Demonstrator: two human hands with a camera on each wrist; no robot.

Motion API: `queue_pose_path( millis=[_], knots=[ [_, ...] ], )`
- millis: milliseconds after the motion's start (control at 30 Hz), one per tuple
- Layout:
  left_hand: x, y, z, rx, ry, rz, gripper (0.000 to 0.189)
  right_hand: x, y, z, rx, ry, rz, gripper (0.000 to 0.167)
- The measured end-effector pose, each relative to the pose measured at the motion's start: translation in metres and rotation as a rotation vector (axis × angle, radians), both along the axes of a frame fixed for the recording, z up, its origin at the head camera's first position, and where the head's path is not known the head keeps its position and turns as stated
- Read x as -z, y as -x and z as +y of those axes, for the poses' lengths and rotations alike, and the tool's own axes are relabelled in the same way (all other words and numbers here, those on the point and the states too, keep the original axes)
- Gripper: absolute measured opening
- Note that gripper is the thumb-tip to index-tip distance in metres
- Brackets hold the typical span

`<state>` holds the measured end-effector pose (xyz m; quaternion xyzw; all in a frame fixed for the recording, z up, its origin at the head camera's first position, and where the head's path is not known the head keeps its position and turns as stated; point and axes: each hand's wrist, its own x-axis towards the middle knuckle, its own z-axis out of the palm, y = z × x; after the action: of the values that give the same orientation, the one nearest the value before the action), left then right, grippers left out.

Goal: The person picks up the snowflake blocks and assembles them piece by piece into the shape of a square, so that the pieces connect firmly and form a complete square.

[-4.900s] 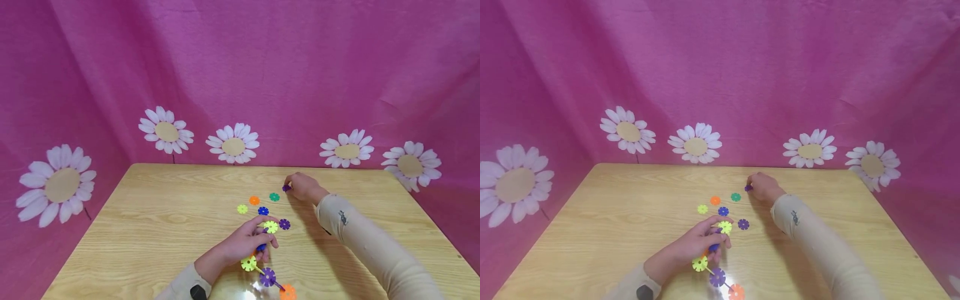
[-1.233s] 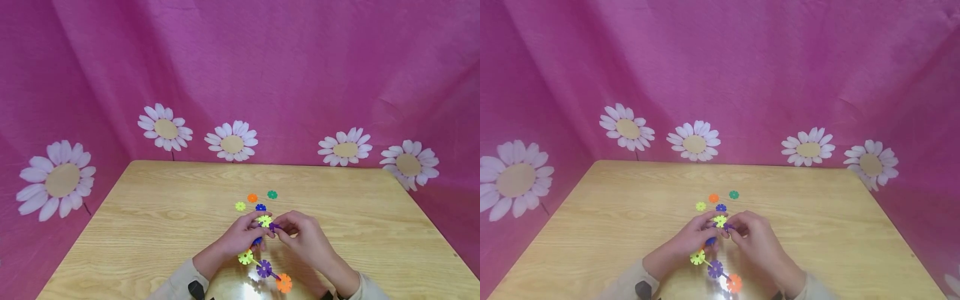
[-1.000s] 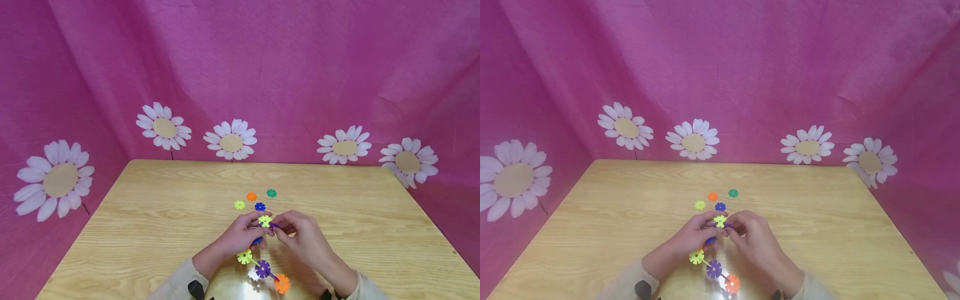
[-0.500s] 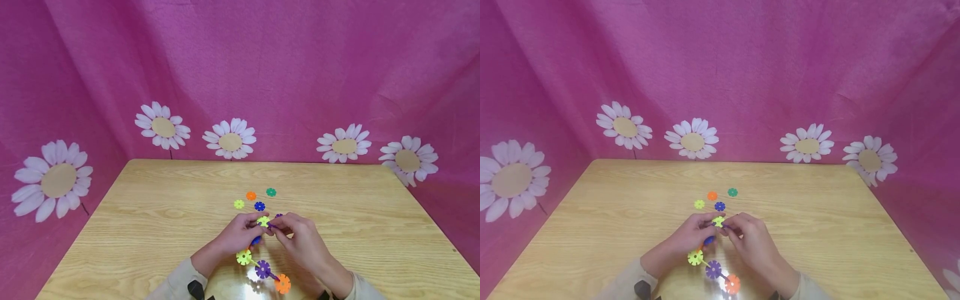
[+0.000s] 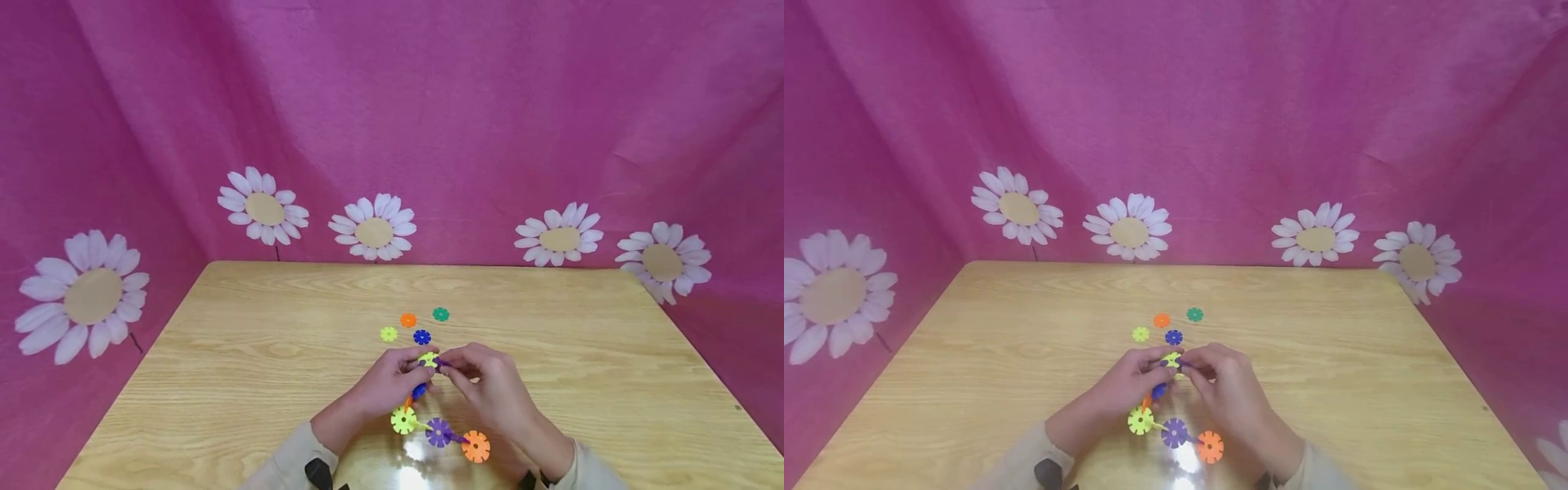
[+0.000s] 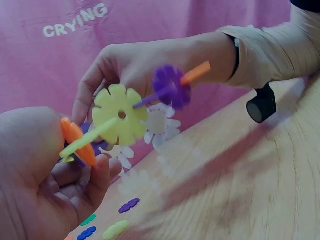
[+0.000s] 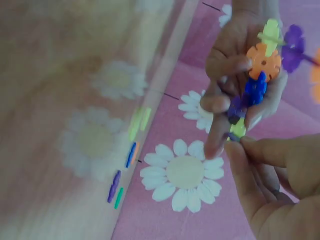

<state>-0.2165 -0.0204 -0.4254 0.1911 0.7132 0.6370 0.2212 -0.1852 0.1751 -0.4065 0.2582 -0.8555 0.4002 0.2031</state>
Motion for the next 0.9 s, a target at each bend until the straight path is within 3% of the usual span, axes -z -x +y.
queue_pose_path(
  millis=[167,367,467,700,900],
  knots=[
    [0.002,0.003,-0.003,0.026,-0.063,-0.060,0.037,-0.005,0.005,0.006,-0.072,0.083,-0.178,0.013],
    [0.007,0.000,-0.002,0.201,-0.125,-0.164,0.036,-0.004,0.010,0.013,-0.151,0.122,-0.388,0.012],
    [0.007,-0.002,-0.001,0.237,-0.146,-0.202,0.036,-0.003,0.011,0.014,-0.161,0.158,-0.467,0.015],
    [0.007,-0.001,0.003,0.170,-0.114,-0.185,0.036,-0.004,0.010,0.010,-0.066,0.176,-0.478,0.022],
    [0.006,0.001,0.003,0.175,-0.111,-0.190,0.036,-0.012,0.008,0.013,0.022,0.089,-0.414,0.023]
  ],
)
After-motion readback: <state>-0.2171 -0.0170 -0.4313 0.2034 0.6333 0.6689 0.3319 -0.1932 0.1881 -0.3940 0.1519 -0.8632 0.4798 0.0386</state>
